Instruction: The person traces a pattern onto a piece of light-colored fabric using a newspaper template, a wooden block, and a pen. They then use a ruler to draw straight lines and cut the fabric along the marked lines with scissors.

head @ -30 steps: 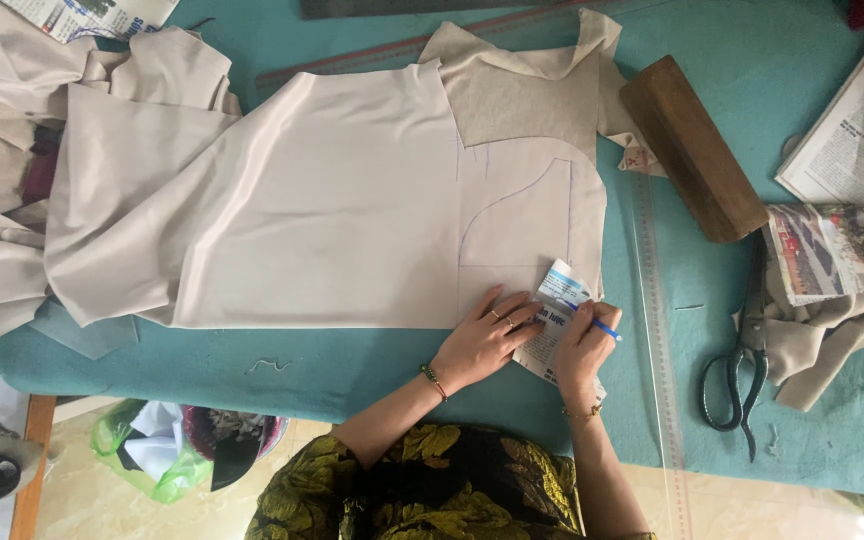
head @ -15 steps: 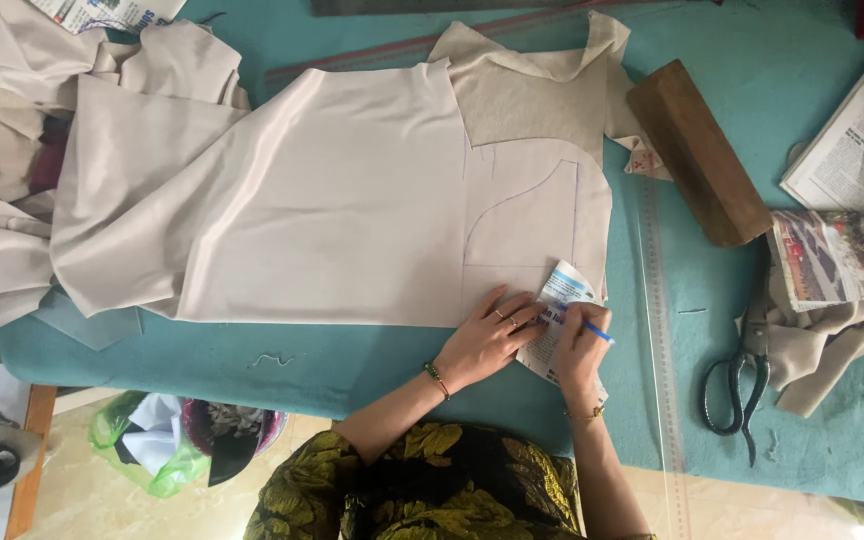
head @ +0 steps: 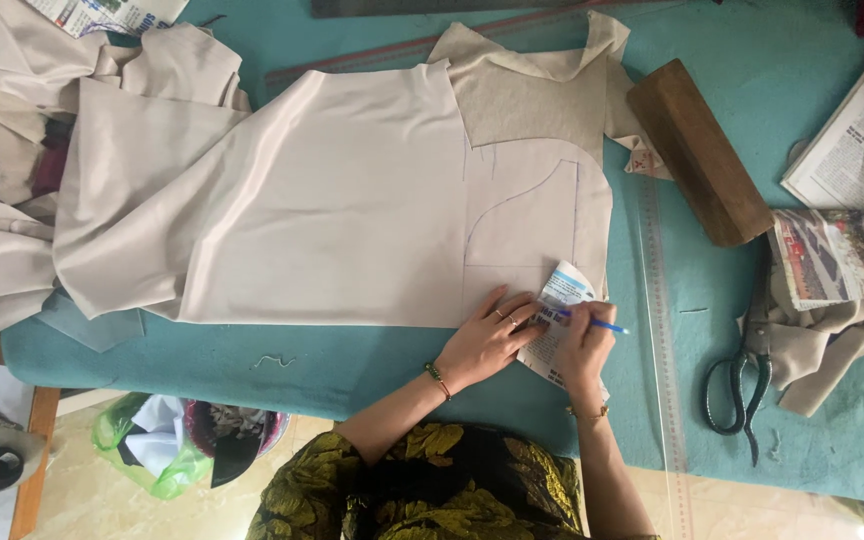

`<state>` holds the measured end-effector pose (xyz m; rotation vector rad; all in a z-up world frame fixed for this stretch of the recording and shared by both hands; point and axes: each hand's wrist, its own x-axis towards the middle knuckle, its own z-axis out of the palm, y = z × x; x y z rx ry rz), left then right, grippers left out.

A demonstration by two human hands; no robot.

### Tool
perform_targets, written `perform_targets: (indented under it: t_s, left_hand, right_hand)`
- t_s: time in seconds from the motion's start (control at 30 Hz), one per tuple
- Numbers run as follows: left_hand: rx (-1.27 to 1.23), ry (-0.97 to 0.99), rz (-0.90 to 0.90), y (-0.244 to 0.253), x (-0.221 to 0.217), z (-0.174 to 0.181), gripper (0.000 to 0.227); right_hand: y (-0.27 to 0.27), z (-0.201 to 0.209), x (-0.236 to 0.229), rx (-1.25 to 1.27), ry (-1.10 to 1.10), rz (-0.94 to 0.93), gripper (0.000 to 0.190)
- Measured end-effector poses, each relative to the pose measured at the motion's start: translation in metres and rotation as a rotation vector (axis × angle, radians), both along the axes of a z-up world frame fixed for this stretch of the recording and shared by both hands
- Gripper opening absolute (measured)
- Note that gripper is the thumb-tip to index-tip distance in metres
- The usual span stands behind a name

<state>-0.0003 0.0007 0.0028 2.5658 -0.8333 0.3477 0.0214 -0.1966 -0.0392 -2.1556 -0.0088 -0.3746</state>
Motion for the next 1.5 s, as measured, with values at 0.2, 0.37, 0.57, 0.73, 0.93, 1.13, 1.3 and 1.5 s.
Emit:
perform_targets:
  t_s: [0.2,0.37,0.57,0.73,0.93,1.13,1.3,1.5]
  left_hand:
    - [0.001,0.02,-0.013,0.0,0.001,-0.006,0.063]
    - [-0.004,0.01,-0.023,0.002,0.001,-0.004,0.063]
    - [-0.007,0.004,-0.017,0.0,0.001,-0.007,0.068]
    - [0.003,-0.057,-0.009,-0.001,0.001,-0.011,0.072]
    - [-0.039,-0.033,0.054,-0.001,0.001,-0.007,0.062]
    - [-0.104,-0.018,0.061,-0.001,0.004,-0.001,0.049]
    - [0.029,0.062,0.097,-0.003,0.004,0.007,0.052]
    - [-0.004,-0.017,0.112,-0.006,0.003,0.024,0.043]
  right_hand:
    - [0.016,0.04,-0.004,0.124,-0.135,-0.087,0.021]
    - [-0.011,0.047,-0.032,-0.052,-0.089,-0.143,0.018]
    - [-0.025,0.045,-0.07,-0.257,0.108,-0.09,0.025]
    - [-0.02,0.047,-0.071,-0.299,0.17,-0.094,0.027]
    - [-0.057,0.045,-0.071,-0.157,0.035,-0.148,0.025]
    - [-0.217,0.038,-0.059,-0.326,-0.183,-0.438,0.025]
    - [-0.325,0.043,-0.06,-0.159,-0.285,-0.661,0.026]
    - [-0.409,0.02,-0.062,-0.34,-0.22,-0.733,0.019]
